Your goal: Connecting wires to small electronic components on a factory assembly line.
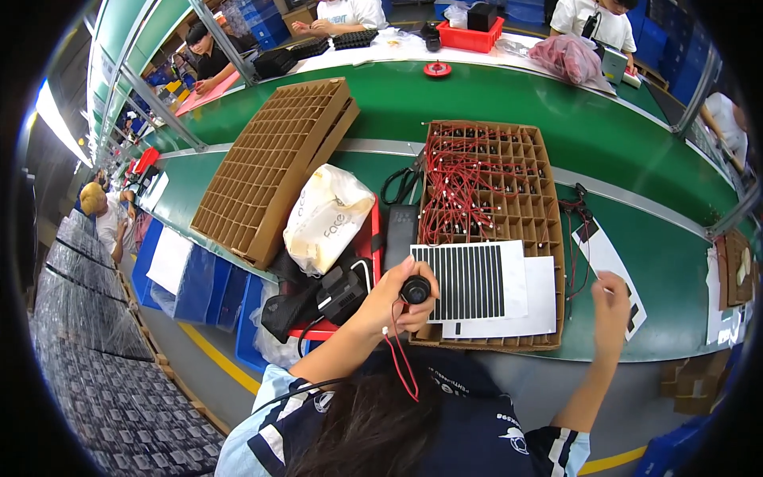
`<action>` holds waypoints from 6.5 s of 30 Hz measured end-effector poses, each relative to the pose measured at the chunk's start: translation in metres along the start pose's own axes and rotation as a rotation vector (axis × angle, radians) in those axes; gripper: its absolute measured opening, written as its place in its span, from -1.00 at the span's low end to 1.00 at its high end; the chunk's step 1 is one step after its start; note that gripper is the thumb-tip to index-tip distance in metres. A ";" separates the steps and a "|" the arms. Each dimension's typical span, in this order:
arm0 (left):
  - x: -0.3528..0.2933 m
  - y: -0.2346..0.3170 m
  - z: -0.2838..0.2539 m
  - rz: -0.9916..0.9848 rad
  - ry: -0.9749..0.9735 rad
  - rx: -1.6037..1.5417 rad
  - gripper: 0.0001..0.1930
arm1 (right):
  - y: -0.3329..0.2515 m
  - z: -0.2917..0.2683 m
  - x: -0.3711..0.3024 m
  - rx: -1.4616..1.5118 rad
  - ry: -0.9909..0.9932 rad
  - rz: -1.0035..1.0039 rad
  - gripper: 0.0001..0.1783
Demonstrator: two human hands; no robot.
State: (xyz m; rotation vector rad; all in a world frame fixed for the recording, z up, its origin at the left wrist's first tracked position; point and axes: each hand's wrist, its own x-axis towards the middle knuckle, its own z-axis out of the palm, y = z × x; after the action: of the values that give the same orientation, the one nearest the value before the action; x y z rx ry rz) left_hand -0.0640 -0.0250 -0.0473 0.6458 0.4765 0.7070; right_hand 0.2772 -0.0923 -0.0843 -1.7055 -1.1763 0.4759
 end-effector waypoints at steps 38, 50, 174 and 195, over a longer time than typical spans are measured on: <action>0.000 0.001 0.022 0.368 0.282 0.679 -0.84 | -0.109 0.135 -0.042 0.937 -0.957 0.310 -0.65; 0.037 0.051 0.035 0.162 0.119 1.507 -0.76 | -0.103 0.042 -0.019 0.569 -0.737 0.230 -0.72; 0.014 0.105 0.046 0.020 -0.169 0.367 -0.72 | -0.116 0.039 0.012 0.495 -0.638 -0.052 -0.93; 0.017 0.068 0.048 0.102 -0.144 0.473 -0.55 | -0.166 0.096 -0.009 0.174 -0.442 -0.539 -0.64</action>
State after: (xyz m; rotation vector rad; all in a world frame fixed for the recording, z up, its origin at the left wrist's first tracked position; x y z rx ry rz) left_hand -0.0537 0.0083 0.0302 1.1640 0.4835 0.6413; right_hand 0.1205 -0.0430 0.0156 -1.0950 -1.7853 0.6092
